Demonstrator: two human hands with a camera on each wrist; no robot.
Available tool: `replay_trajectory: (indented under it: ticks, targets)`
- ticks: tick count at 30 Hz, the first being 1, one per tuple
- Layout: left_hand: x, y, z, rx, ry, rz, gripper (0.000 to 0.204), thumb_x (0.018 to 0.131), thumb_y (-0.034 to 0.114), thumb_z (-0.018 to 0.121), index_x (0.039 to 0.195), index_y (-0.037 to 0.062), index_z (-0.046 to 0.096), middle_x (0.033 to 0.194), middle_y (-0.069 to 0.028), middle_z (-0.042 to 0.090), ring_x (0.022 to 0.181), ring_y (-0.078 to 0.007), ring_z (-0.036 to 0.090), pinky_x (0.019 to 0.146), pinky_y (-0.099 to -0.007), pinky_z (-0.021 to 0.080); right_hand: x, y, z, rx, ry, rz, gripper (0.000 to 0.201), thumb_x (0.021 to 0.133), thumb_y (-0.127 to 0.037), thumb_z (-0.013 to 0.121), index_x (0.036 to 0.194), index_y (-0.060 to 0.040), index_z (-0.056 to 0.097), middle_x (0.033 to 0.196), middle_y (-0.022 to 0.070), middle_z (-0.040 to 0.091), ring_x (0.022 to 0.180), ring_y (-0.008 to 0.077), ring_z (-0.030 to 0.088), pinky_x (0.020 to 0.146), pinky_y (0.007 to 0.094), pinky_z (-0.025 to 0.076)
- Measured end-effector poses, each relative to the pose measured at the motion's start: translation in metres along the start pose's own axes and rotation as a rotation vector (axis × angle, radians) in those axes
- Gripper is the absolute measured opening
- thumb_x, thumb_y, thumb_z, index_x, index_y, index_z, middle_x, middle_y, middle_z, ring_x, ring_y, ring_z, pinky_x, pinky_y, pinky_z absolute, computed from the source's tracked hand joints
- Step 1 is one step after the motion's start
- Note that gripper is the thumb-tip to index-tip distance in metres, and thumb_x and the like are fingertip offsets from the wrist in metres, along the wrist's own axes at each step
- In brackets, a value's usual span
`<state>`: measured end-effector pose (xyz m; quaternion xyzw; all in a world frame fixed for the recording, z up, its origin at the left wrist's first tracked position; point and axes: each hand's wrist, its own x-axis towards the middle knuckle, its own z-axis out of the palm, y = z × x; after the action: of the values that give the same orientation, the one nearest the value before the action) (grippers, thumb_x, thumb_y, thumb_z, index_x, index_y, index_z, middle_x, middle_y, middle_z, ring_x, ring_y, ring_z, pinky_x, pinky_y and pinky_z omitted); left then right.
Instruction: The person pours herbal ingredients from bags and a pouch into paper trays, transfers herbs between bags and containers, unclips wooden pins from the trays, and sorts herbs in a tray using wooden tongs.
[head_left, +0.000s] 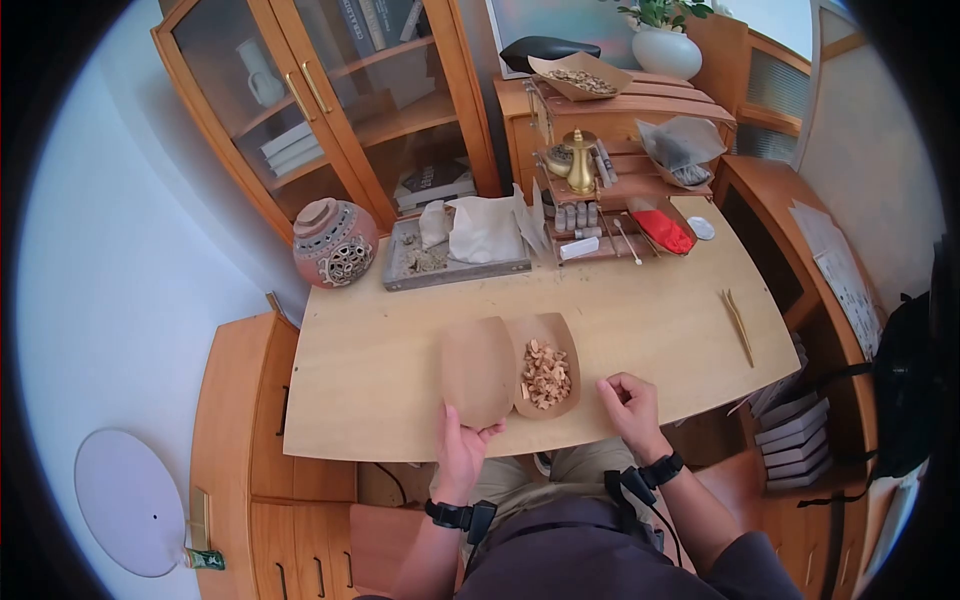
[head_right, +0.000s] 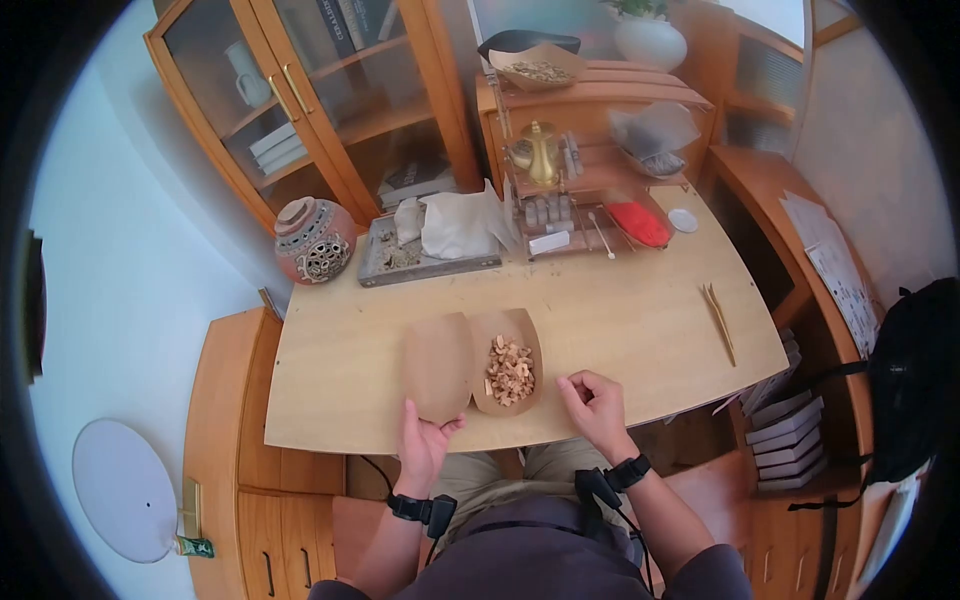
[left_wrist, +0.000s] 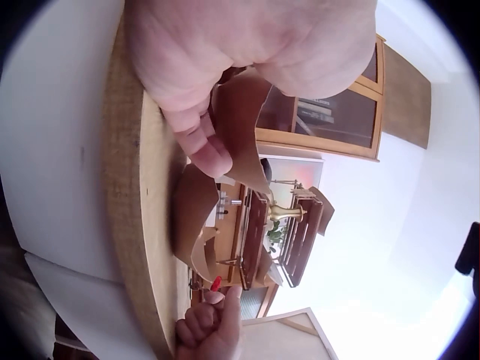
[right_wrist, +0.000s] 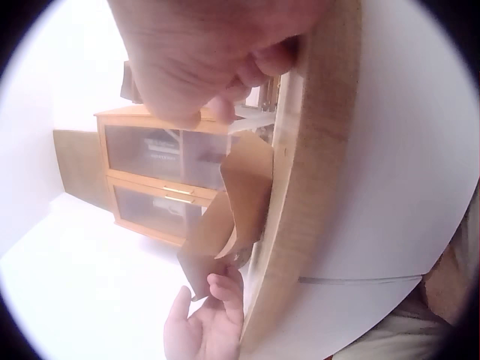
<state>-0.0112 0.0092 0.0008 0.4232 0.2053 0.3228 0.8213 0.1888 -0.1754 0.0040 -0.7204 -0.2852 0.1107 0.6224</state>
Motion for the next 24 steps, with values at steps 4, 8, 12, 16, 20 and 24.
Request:
replay_trajectory:
  ticks: [4,8,12,16,20,24]
  targets:
    - [0.0,-0.002,-0.001,-0.027,-0.004,0.003,0.05,0.111,0.042,0.029,0.144,0.0059,0.041,0.133,-0.0167,0.059,0.108,-0.0264,0.062,0.087,-0.0418,0.053,0.0,0.003,0.0,-0.047,0.004,-0.03,0.025,0.092,-0.016,0.074,0.076,0.0011,0.066,0.059,-0.0023,0.055,0.055,0.0034,0.044,0.05,0.0232,0.037]
    - [-0.009,-0.005,-0.002,-0.06,0.04,0.02,0.047,0.111,0.038,0.033,0.145,0.0067,0.04,0.136,-0.0149,0.057,0.113,-0.0259,0.06,0.088,-0.0431,0.052,-0.006,-0.001,-0.001,-0.16,-0.013,-0.066,0.025,0.09,-0.016,0.075,0.075,0.0008,0.065,0.057,-0.0001,0.054,0.053,0.0058,0.044,0.049,0.0242,0.037]
    - [-0.005,-0.007,-0.007,-0.081,-0.016,0.027,0.042,0.111,0.032,0.036,0.147,0.0099,0.039,0.139,-0.0112,0.056,0.118,-0.0256,0.058,0.09,-0.0445,0.052,0.0,-0.003,0.0,-0.167,0.007,-0.064,0.025,0.09,-0.016,0.076,0.074,0.0007,0.065,0.057,0.0011,0.052,0.052,0.007,0.043,0.049,0.0253,0.036]
    - [-0.006,-0.01,-0.009,-0.08,0.018,0.043,0.039,0.11,0.026,0.04,0.148,0.0148,0.039,0.141,-0.0094,0.054,0.12,-0.0251,0.058,0.089,-0.0457,0.052,0.0,-0.005,0.002,-0.189,0.005,-0.073,0.026,0.09,-0.016,0.076,0.074,0.0005,0.065,0.057,0.0015,0.052,0.052,0.0075,0.044,0.049,0.0255,0.036]
    - [-0.006,-0.009,-0.008,-0.079,0.019,0.022,0.04,0.11,0.021,0.042,0.149,0.0165,0.037,0.142,-0.0096,0.053,0.121,-0.0247,0.058,0.089,-0.0462,0.052,0.0,-0.004,0.003,-0.194,0.015,-0.066,0.028,0.089,-0.017,0.078,0.072,0.0002,0.064,0.057,0.0029,0.051,0.051,0.0088,0.044,0.049,0.0263,0.037]
    - [-0.002,-0.005,-0.005,-0.015,-0.006,0.009,0.042,0.108,0.014,0.045,0.149,0.0163,0.037,0.142,-0.0096,0.052,0.121,-0.0247,0.057,0.089,-0.0461,0.052,0.002,-0.01,0.001,-0.253,-0.011,-0.085,0.029,0.088,-0.017,0.078,0.07,-0.0005,0.062,0.057,0.004,0.051,0.05,0.0105,0.045,0.048,0.0272,0.037]
